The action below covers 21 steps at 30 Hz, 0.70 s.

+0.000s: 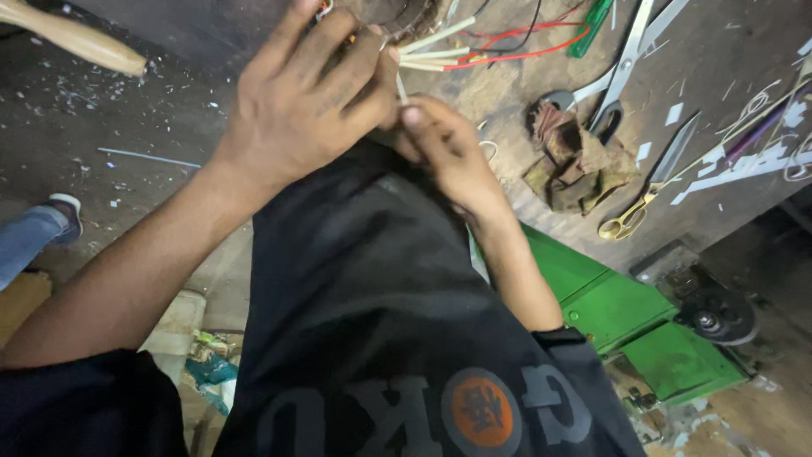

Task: The person ties white string around the copper windings of a circular electrical component on a workbench. They repeatedly wrap, pull, and knot the string to secure the windings in place.

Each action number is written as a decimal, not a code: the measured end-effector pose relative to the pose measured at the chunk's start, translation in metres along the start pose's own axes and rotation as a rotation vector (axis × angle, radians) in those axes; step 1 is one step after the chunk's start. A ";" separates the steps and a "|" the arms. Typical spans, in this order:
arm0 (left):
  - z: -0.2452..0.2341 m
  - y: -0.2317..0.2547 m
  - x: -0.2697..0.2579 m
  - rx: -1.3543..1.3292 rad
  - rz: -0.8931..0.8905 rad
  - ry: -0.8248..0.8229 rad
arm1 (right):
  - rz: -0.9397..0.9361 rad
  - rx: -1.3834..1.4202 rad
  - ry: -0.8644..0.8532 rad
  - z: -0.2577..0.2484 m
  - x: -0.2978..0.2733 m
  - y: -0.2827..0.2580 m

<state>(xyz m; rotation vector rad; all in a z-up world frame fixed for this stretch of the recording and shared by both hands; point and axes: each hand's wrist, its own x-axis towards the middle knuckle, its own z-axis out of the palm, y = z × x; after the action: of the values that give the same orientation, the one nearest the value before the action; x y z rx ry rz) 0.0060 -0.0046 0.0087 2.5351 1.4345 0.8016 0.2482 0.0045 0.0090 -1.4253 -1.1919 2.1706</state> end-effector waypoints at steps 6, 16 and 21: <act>-0.002 0.000 0.002 -0.014 -0.003 0.008 | -0.291 -0.234 -0.022 -0.021 -0.029 -0.018; 0.000 0.003 0.006 0.005 -0.058 0.037 | -0.692 -0.039 0.113 0.023 0.008 -0.060; 0.007 0.003 0.001 -0.083 -0.089 0.031 | -0.614 -0.674 0.149 0.007 0.071 -0.097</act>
<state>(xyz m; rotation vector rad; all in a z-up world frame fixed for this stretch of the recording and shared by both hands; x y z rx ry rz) 0.0123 -0.0045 0.0042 2.3896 1.4796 0.8704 0.1893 0.1052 0.0399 -1.1618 -2.0768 1.2768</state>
